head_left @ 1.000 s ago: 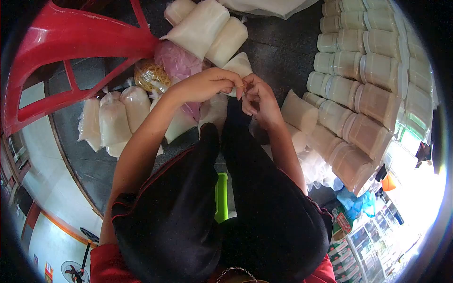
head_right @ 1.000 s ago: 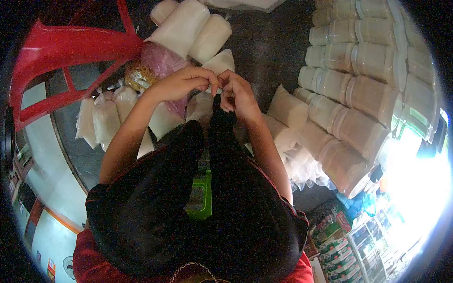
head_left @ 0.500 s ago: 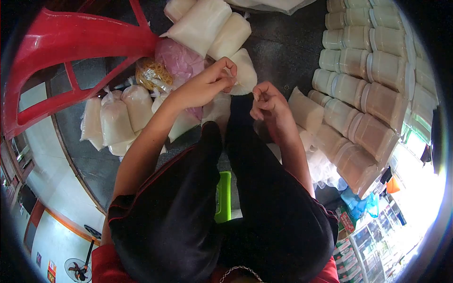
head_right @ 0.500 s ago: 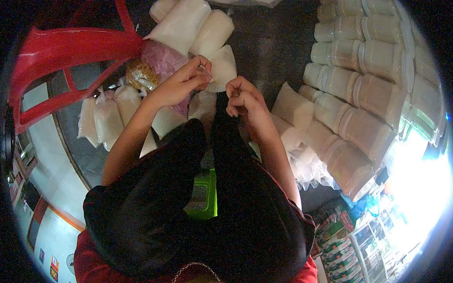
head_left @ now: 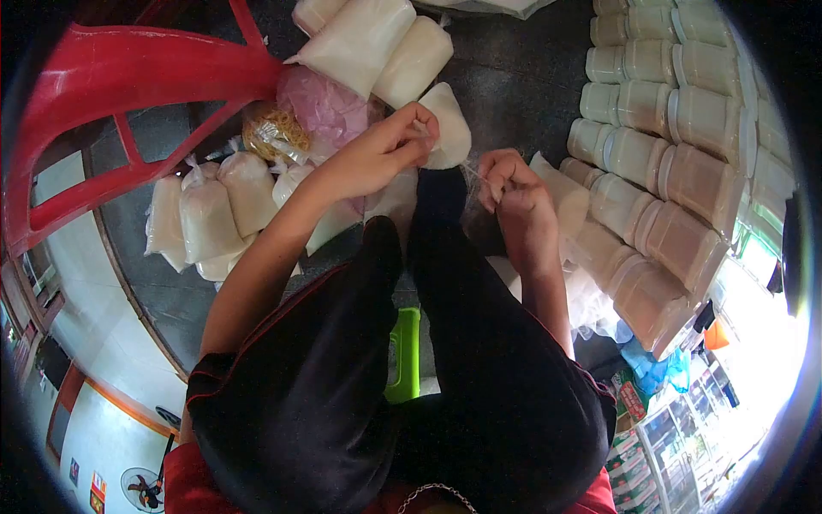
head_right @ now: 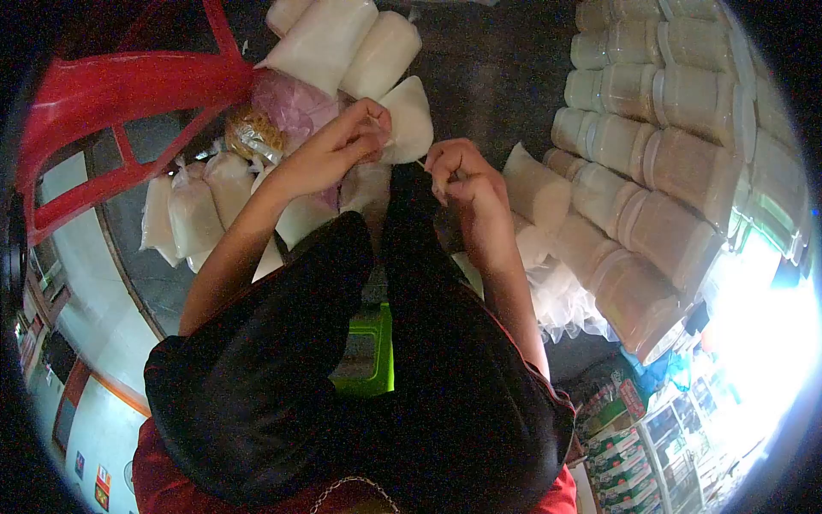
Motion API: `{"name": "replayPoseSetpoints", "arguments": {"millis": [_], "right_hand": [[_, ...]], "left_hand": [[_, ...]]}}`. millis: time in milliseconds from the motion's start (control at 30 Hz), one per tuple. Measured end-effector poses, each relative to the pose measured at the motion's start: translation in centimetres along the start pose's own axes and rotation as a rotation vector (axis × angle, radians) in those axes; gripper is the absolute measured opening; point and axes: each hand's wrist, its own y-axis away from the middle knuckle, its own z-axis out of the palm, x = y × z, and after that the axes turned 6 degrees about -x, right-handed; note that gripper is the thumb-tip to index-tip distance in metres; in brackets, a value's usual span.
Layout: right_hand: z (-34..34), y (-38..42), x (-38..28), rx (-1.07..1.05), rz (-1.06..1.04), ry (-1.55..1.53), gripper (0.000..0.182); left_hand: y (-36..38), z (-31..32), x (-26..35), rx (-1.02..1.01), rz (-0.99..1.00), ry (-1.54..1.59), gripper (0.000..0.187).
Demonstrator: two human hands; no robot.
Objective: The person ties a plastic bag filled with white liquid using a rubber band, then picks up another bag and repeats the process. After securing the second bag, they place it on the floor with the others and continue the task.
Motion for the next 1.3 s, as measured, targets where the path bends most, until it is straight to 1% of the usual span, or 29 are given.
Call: {"name": "replayPoseSetpoints", "arguments": {"millis": [67, 133, 167, 200, 233, 267, 300, 333, 367, 400, 467, 500, 567, 600, 667, 733, 767, 833, 867, 900, 933, 967, 1000, 1033, 1067, 1133, 1200, 1267, 1300], "right_hand": [[-0.2, -0.9, 0.2, -0.041, 0.020, -0.195, 0.022], [0.0, -2.0, -0.3, -0.018, 0.047, -0.147, 0.023], [0.1, -2.3, -0.4, 0.008, 0.075, -0.100, 0.024], [0.1, -2.7, -0.4, 0.006, 0.076, -0.100, 0.024], [0.0, -3.2, -0.3, 0.013, 0.081, 0.023, 0.027], [0.0, -3.6, -0.3, 0.021, 0.089, 0.144, 0.031], [-0.2, -3.9, -0.2, 0.021, 0.091, 0.144, 0.031], [-0.5, -4.3, 0.0, 0.001, 0.101, 0.244, 0.032], [-0.6, -4.6, 0.0, -0.019, 0.110, 0.345, 0.036], [-0.7, -4.9, 0.1, -0.018, 0.113, 0.346, 0.036], [-0.2, -5.5, -0.1, -0.010, 0.165, 0.552, 0.037], [0.1, -5.7, -0.1, -0.009, 0.167, 0.551, 0.037], [0.7, -6.0, -0.3, -0.018, 0.132, 0.676, 0.037], [0.7, -6.3, 0.0, -0.019, 0.132, 0.677, 0.037], [0.7, -6.9, 0.8, 0.002, -0.045, 0.838, 0.030], [0.5, -7.4, 1.0, -0.002, -0.074, 0.880, 0.026], [0.5, -7.6, 1.1, -0.004, -0.101, 0.923, 0.024], [0.4, -7.9, 1.2, 0.008, -0.124, 0.954, 0.024], [0.4, -8.0, 1.1, 0.019, -0.152, 0.986, 0.026], [0.5, -8.0, 0.9, 0.022, -0.151, 0.987, 0.026], [0.6, -8.0, 0.6, 0.025, -0.109, 1.036, 0.028], [0.6, -8.0, 0.5, 0.027, -0.067, 1.086, 0.029], [0.5, -8.0, 0.7, 0.028, -0.067, 1.087, 0.029], [0.5, -8.1, 1.0, 0.022, -0.115, 1.115, 0.029], [0.6, -8.2, 1.3, 0.015, -0.163, 1.141, 0.030], [0.9, -7.8, 1.5, 0.026, -0.196, 1.142, 0.030], [1.5, -7.5, 1.2, 0.043, -0.234, 1.139, 0.030], [1.9, -6.7, 0.3, 0.114, -0.089, 1.114, 0.028], [1.9, -6.1, 0.2, 0.119, -0.086, 1.117, 0.028]], "left_hand": [[-0.2, 0.3, 0.6, 0.018, -0.009, 0.014, 0.016], [-0.3, 0.4, 1.3, 0.125, -0.004, -0.250, 0.017], [-0.1, 0.5, 1.7, 0.126, -0.007, -0.248, 0.017], [0.1, 0.7, 2.2, 0.217, -0.097, -0.310, 0.019], [0.1, 0.7, 2.4, 0.308, -0.186, -0.371, 0.022], [0.2, 0.6, 2.1, 0.310, -0.186, -0.370, 0.022], [0.2, 0.5, 1.4, 0.322, -0.115, -0.287, 0.024], [0.2, 0.5, 1.0, 0.333, -0.042, -0.203, 0.026], [0.0, 0.6, 0.6, 0.333, -0.042, -0.199, 0.026], [-0.1, 0.6, 0.2, 0.343, -0.022, -0.188, 0.026], [-0.2, 0.8, 0.1, 0.352, -0.005, -0.177, 0.025], [-0.2, 0.9, 0.2, 0.381, 0.029, -0.222, 0.026], [-0.2, 0.9, 0.0, 0.410, 0.064, -0.266, 0.026], [-0.2, 0.8, -0.2, 0.399, 0.064, -0.259, 0.026], [-0.2, 0.5, -0.8, 0.392, 0.063, -0.255, 0.026], [-0.5, 0.5, -1.2, 0.468, 0.092, -0.141, 0.027], [-0.5, 0.6, -1.3, 0.467, 0.090, -0.140, 0.027], [-0.7, 0.7, -0.8, 0.530, 0.085, -0.165, 0.030], [-0.6, 0.7, -0.1, 0.528, 0.085, -0.165, 0.030], [-0.5, 0.7, 0.6, 0.475, 0.003, -0.272, 0.030], [-0.5, 0.8, 1.3, 0.420, -0.078, -0.378, 0.030], [-0.9, 0.8, 1.5, 0.419, -0.075, -0.377, 0.030], [-1.4, 0.7, 1.6, 0.357, -0.016, -0.573, 0.032], [-1.9, 0.6, 1.6, 0.293, 0.043, -0.767, 0.035], [-2.2, 0.2, 1.4, 0.295, 0.043, -0.766, 0.035], [-3.0, -0.4, 0.9, 0.196, 0.230, -1.046, 0.030], [-3.2, -0.5, 0.0, 0.229, 0.237, -0.992, 0.029], [-3.2, -0.7, 0.3, 0.258, 0.247, -0.934, 0.028], [-2.8, -0.9, 0.3, 0.273, 0.135, -0.744, 0.028]]}}
